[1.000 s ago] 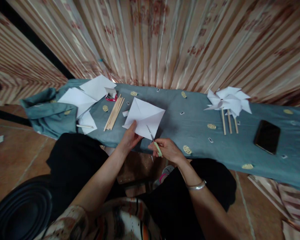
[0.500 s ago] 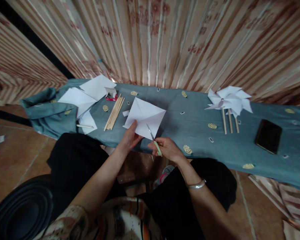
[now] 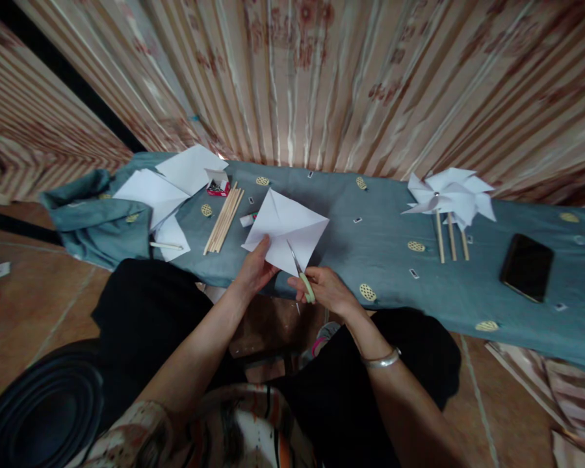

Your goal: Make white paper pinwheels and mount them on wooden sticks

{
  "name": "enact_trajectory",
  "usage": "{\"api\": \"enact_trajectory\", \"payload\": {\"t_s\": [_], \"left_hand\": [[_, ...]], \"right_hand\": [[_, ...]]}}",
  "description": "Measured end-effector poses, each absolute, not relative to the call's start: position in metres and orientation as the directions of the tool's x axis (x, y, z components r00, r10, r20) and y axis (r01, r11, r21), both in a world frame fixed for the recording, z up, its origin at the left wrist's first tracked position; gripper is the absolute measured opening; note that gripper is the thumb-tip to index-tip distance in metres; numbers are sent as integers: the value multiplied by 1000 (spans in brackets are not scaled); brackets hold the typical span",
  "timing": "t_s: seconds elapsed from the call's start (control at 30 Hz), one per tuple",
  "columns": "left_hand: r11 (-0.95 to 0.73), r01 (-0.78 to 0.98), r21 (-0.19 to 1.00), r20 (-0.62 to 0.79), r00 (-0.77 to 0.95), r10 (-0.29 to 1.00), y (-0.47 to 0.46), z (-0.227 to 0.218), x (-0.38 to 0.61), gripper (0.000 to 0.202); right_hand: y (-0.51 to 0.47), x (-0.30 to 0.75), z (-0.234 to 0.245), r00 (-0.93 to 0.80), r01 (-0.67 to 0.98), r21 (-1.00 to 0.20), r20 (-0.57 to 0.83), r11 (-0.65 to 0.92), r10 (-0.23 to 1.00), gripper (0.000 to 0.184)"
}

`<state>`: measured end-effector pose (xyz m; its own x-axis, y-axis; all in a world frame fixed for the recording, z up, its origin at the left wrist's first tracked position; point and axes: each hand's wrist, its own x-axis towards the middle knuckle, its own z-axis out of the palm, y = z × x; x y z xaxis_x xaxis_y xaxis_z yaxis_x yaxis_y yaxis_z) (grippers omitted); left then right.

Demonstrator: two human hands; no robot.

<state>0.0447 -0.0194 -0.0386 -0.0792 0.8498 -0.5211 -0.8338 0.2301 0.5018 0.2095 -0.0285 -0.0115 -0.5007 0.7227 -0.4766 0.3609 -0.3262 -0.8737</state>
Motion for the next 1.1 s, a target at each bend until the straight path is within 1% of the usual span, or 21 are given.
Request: {"api": "enact_trajectory", "payload": {"t_s": [0.13, 0.4, 0.67, 0.87, 1.1], "left_hand": [[220, -833, 507, -516, -88, 852, -20, -37, 45, 19], [226, -840, 493, -565, -112, 817, -19, -34, 46, 23], [215, -835, 507, -542, -115, 832, -19, -35, 46, 22], [226, -827, 515, -532, -102, 840, -20, -35, 46, 26], [224, -828, 513, -537, -106, 837, -19, -38, 46, 23]], "right_hand": [[-28, 209, -13, -501, 355, -878, -470, -323, 727, 48], [-28, 207, -14, -484, 350, -872, -480, -341, 731, 49], [-29, 209, -18, -480, 332, -877, -475, -348, 738, 48], [-29, 206, -15, -462, 333, -870, -487, -364, 741, 48], [-29, 205, -15, -449, 323, -868, -491, -377, 746, 46]]}}
